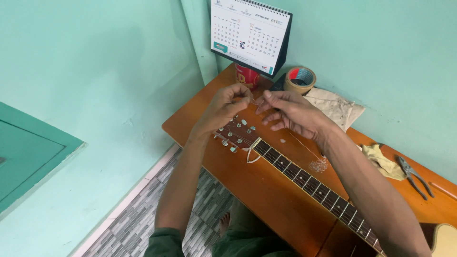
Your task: The person replaces a guitar string on an acoustic guitar. They thread the string through the bridge, pull it up the neck, and wind it onto the tuning peg at the headstock.
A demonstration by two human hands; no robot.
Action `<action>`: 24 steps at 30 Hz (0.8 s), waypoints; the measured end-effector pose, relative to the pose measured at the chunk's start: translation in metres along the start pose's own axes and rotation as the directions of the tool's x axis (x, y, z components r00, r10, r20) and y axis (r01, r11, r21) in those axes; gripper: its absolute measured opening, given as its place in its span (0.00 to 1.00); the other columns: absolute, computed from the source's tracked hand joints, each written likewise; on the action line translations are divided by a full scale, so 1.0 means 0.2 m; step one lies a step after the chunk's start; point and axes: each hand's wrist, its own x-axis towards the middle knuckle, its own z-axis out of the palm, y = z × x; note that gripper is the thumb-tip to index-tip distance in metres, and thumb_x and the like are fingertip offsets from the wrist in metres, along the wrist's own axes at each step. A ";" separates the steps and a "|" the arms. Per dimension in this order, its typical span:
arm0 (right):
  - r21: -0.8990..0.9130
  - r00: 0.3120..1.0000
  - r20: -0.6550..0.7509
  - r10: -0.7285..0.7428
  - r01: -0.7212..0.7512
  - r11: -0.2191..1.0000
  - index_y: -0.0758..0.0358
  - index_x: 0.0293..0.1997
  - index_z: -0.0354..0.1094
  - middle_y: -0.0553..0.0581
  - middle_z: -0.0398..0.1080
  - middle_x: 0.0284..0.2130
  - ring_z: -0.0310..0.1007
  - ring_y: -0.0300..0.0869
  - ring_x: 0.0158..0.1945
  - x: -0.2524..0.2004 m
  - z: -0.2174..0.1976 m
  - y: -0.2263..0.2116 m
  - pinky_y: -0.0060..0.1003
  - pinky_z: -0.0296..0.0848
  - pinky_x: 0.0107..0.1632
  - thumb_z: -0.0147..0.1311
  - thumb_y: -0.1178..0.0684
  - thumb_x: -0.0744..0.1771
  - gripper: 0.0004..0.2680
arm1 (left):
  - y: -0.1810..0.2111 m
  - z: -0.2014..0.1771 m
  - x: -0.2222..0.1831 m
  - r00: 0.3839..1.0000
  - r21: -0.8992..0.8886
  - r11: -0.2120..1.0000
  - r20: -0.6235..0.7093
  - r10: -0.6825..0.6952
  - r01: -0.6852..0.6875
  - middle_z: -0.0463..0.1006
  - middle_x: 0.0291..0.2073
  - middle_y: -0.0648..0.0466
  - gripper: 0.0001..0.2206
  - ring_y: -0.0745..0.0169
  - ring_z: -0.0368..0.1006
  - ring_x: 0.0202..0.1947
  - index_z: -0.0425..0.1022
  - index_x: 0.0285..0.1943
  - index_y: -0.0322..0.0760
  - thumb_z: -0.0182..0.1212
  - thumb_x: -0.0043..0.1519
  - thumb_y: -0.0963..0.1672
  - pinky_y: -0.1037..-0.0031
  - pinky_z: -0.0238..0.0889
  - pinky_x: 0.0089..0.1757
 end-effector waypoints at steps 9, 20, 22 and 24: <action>-0.476 0.790 0.024 -0.612 0.548 0.688 0.64 0.42 0.75 0.62 0.71 0.46 0.75 0.51 0.52 -0.08 0.03 0.00 0.47 0.81 0.46 0.62 0.57 0.67 0.04 | -0.03 0.10 -0.02 0.991 -0.217 0.976 -0.133 -0.016 -0.014 0.74 0.29 0.52 0.03 0.74 0.65 0.32 0.77 0.39 0.32 0.61 0.60 0.39 0.84 0.58 0.34; -0.408 0.585 0.401 -0.705 0.803 0.434 0.56 0.33 0.80 0.55 0.75 0.28 0.70 0.50 0.44 -0.24 -0.13 0.23 0.54 0.62 0.56 0.60 0.62 0.63 0.05 | -0.10 0.16 0.01 0.976 -0.226 0.973 -0.217 -0.013 -0.037 0.78 0.31 0.48 0.02 0.71 0.72 0.37 0.75 0.38 0.33 0.59 0.61 0.39 0.85 0.58 0.34; -0.428 0.578 0.423 -0.698 0.806 0.409 0.55 0.34 0.81 0.53 0.75 0.27 0.68 0.47 0.42 -0.26 -0.14 0.25 0.51 0.62 0.55 0.61 0.62 0.63 0.05 | -0.07 0.16 0.00 0.974 -0.207 0.978 -0.225 -0.010 -0.038 0.78 0.32 0.49 0.02 0.70 0.73 0.38 0.75 0.38 0.34 0.60 0.61 0.40 0.84 0.59 0.34; -0.524 0.606 0.443 -0.661 0.773 0.357 0.54 0.32 0.81 0.50 0.73 0.23 0.70 0.50 0.43 -0.28 -0.14 0.27 0.54 0.61 0.54 0.63 0.61 0.61 0.05 | -0.04 0.17 0.01 0.968 -0.241 0.968 -0.252 0.009 -0.072 0.77 0.31 0.48 0.01 0.68 0.72 0.38 0.75 0.38 0.34 0.60 0.61 0.39 0.84 0.61 0.37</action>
